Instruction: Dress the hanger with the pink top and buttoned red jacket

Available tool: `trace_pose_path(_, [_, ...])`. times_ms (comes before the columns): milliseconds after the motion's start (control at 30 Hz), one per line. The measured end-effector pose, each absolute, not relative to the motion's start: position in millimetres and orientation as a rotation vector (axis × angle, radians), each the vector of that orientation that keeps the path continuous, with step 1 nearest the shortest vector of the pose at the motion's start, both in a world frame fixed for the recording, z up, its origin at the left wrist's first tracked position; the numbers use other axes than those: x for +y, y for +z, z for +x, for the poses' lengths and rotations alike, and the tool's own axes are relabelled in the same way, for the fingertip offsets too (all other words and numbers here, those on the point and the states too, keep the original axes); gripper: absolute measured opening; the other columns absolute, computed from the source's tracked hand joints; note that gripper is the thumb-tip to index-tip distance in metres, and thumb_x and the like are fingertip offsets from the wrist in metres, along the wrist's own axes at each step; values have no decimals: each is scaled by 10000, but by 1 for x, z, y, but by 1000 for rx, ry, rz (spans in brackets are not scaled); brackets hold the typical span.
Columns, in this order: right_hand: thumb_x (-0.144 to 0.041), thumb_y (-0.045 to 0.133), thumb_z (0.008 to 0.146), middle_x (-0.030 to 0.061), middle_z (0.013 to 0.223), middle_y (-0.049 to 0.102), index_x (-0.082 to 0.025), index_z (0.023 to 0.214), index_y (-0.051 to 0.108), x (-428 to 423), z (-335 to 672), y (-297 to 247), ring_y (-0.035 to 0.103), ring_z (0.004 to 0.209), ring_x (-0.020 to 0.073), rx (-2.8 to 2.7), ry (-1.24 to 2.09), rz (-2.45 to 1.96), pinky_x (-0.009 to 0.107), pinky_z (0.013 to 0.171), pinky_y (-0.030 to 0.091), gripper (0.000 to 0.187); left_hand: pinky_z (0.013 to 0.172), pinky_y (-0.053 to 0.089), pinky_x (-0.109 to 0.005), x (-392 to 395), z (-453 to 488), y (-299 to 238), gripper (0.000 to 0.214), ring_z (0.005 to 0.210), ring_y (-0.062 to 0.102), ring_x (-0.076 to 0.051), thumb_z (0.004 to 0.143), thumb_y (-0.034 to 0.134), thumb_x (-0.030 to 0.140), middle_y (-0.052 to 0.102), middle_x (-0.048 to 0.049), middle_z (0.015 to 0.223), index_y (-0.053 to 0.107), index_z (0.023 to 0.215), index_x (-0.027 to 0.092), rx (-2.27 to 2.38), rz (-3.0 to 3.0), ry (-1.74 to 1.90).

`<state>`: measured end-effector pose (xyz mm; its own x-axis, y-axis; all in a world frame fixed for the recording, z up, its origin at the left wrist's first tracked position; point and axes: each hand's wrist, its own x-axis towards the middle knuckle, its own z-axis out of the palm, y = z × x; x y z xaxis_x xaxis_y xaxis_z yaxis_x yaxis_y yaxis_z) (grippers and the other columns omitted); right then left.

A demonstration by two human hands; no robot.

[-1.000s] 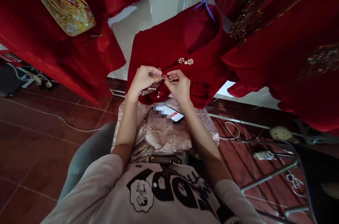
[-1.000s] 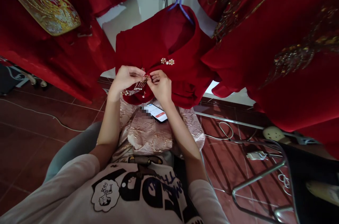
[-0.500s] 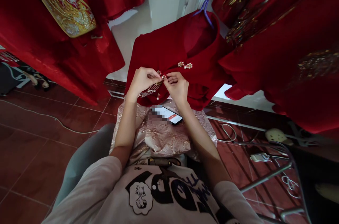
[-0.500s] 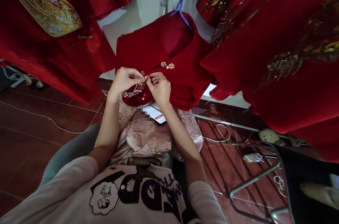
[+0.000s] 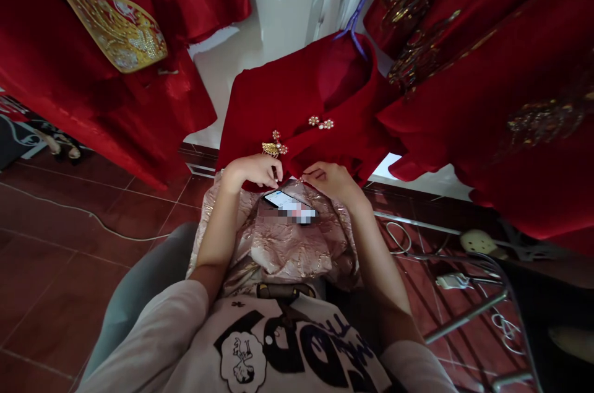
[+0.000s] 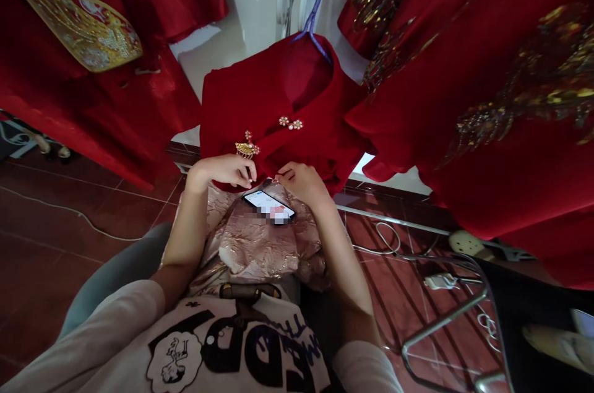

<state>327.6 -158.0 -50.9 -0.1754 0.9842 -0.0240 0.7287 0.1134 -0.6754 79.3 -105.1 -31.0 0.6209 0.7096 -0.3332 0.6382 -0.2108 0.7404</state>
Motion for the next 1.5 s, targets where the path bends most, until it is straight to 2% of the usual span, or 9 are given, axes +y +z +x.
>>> trace_pose_path(233, [-258, 854, 863, 75, 946, 806, -191, 1128, 721, -155, 314, -56, 772, 876, 214, -1993, 612, -1915, 288, 759, 542, 304, 656, 493, -169, -107, 94, -22, 283, 802, 775, -147, 851, 767, 116, 844, -70, 979, 820, 1128, 137, 1126, 2146, -41])
trace_pose_path(400, [-202, 864, 833, 54, 918, 772, -203, 904, 722, -151, 312, -66, 723, 815, 177, -1999, 609, -1836, 256, 730, 488, 159, 706, 515, -174, -106, 96, -24, 277, 874, 787, -161, 855, 730, 90, 846, -80, 996, 834, 1109, 123, 1114, 2138, -18])
trace_pose_path(633, [-132, 855, 735, 3, 768, 735, -216, 735, 627, -144, 318, -75, 670, 696, 159, -1845, 690, -1671, 256, 662, 462, 243, 596, 447, -169, -108, 103, -25, 370, 713, 711, -126, 750, 710, 5, 812, -42, 893, 849, 1073, 121, 1225, 2151, -50])
trace_pose_path(767, [-176, 873, 712, -4, 664, 713, -226, 686, 606, -143, 329, -68, 686, 620, 177, -1651, 945, -1626, 288, 627, 527, 273, 548, 415, -188, -106, 101, -26, 381, 582, 624, -95, 764, 707, 14, 776, -20, 866, 859, 1092, 136, 1218, 2167, -47])
trace_pose_path(933, [-292, 946, 632, 42, 733, 788, -205, 740, 704, -146, 341, -56, 749, 665, 182, -1497, 1297, -1466, 323, 699, 623, 279, 553, 416, -201, -103, 102, -29, 335, 567, 602, -101, 772, 759, 40, 761, -11, 786, 889, 1056, 161, 1204, 2161, -32])
trace_pose_path(1033, [-345, 968, 569, 38, 743, 787, -201, 771, 735, -148, 341, -52, 747, 694, 168, -1499, 1311, -1441, 303, 696, 625, 341, 529, 451, -203, -107, 106, -26, 378, 515, 591, -98, 802, 761, 52, 775, -20, 820, 876, 1146, 155, 1247, 2051, -126])
trace_pose_path(1200, [-436, 983, 540, 31, 780, 771, -201, 805, 730, -151, 336, -48, 744, 736, 160, -1527, 1388, -1376, 309, 706, 658, 436, 545, 452, -183, -113, 105, -20, 191, 529, 623, -91, 860, 739, 78, 783, -19, 788, 884, 964, 145, 1281, 2132, -1])
trace_pose_path(1300, [-496, 989, 538, 40, 792, 776, -201, 842, 699, -154, 335, -46, 763, 735, 177, -1513, 1472, -1371, 326, 699, 670, 514, 565, 469, -186, -115, 102, -17, 185, 521, 625, -92, 870, 719, 62, 762, -23, 726, 869, 967, 111, 1285, 2093, 6])
trace_pose_path(1500, [-499, 959, 581, 42, 808, 780, -206, 843, 677, -155, 330, -50, 767, 764, 185, -1572, 1452, -1336, 327, 722, 659, 484, 656, 585, -232, -116, 104, -14, 244, 721, 732, -159, 895, 681, 89, 789, -89, 843, 813, 1096, 45, 1221, 1849, -47])
